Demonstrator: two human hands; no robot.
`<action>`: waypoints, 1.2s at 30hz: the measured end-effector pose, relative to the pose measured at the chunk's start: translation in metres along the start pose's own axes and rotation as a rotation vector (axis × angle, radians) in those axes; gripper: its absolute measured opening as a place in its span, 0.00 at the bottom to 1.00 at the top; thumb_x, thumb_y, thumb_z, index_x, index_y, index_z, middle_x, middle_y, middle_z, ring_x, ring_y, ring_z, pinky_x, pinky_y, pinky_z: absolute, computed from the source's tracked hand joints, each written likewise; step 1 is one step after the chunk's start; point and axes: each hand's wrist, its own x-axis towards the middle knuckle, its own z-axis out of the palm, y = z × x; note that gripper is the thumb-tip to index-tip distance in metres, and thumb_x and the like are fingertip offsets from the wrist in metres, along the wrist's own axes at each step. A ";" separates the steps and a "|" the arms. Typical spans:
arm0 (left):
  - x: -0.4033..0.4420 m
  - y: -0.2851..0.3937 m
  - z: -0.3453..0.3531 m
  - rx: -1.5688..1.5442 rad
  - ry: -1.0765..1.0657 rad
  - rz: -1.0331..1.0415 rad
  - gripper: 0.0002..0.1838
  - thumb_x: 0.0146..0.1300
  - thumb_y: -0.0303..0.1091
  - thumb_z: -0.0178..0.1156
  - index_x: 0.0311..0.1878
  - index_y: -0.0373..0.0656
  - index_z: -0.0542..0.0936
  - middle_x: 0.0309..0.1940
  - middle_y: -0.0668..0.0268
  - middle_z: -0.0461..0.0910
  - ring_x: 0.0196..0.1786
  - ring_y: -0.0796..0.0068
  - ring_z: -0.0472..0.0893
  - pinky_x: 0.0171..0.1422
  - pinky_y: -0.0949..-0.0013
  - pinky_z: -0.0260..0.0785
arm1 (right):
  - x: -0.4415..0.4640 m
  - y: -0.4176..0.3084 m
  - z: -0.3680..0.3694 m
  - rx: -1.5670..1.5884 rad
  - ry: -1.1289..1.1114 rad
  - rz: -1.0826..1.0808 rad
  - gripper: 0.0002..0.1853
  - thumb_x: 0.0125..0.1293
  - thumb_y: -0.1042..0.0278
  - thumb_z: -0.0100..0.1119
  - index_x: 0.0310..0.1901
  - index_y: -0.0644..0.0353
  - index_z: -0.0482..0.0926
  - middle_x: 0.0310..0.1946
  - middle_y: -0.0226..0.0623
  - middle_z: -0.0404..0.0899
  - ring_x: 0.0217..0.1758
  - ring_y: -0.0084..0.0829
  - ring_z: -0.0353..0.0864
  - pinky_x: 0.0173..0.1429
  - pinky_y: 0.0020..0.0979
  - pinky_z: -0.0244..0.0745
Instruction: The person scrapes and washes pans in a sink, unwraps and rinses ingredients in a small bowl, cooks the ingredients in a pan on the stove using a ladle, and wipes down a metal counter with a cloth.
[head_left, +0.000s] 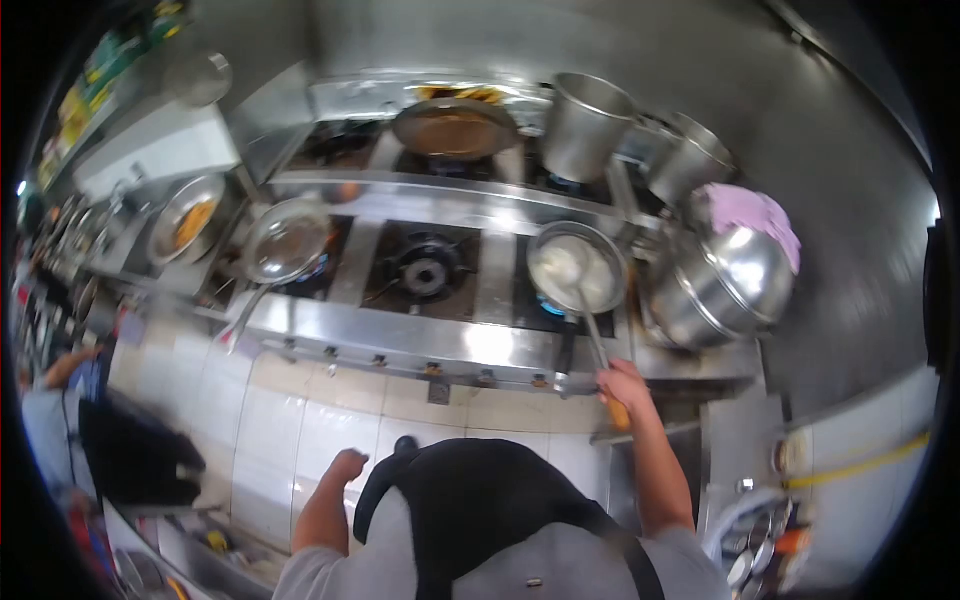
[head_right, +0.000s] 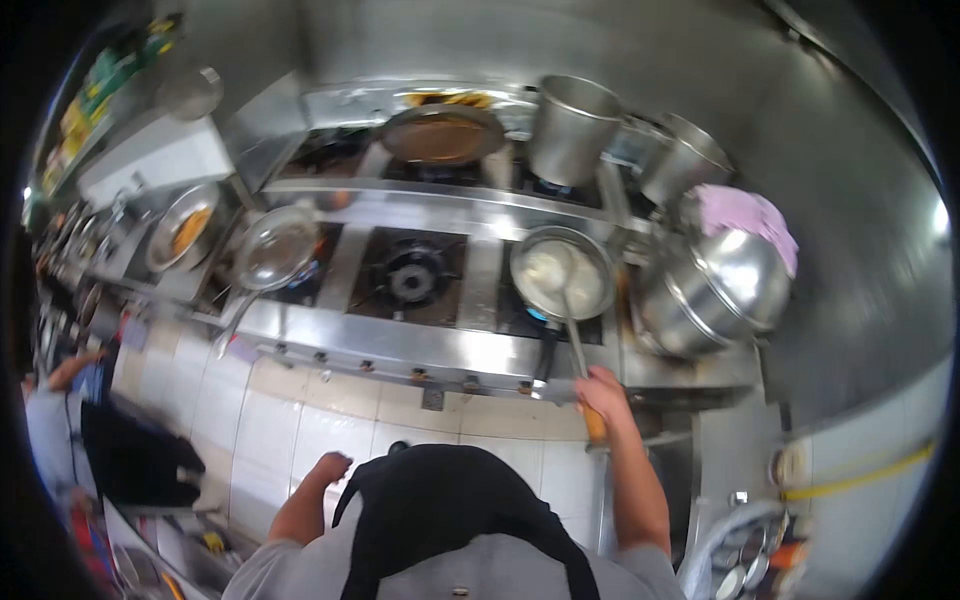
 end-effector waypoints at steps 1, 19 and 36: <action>0.002 -0.003 0.002 0.087 0.074 0.079 0.17 0.76 0.38 0.47 0.49 0.45 0.86 0.43 0.49 0.86 0.51 0.48 0.85 0.57 0.46 0.76 | -0.012 -0.007 0.001 -0.162 -0.019 -0.050 0.09 0.56 0.72 0.59 0.38 0.68 0.78 0.27 0.36 0.76 0.22 0.30 0.76 0.24 0.32 0.72; -0.020 0.016 -0.006 -0.298 0.114 -0.184 0.18 0.74 0.41 0.48 0.51 0.46 0.86 0.51 0.47 0.84 0.57 0.47 0.82 0.64 0.49 0.74 | -0.044 -0.030 0.051 0.278 -0.103 -0.120 0.13 0.59 0.80 0.55 0.46 0.60 0.73 0.23 0.33 0.70 0.19 0.26 0.71 0.21 0.32 0.71; -0.095 -0.029 0.083 -0.278 0.102 -0.290 0.17 0.55 0.30 0.64 0.50 0.46 0.84 0.43 0.53 0.86 0.51 0.50 0.85 0.54 0.49 0.78 | 0.028 -0.070 0.228 0.453 -0.510 0.110 0.10 0.68 0.70 0.60 0.46 0.59 0.71 0.27 0.33 0.72 0.20 0.26 0.69 0.21 0.30 0.66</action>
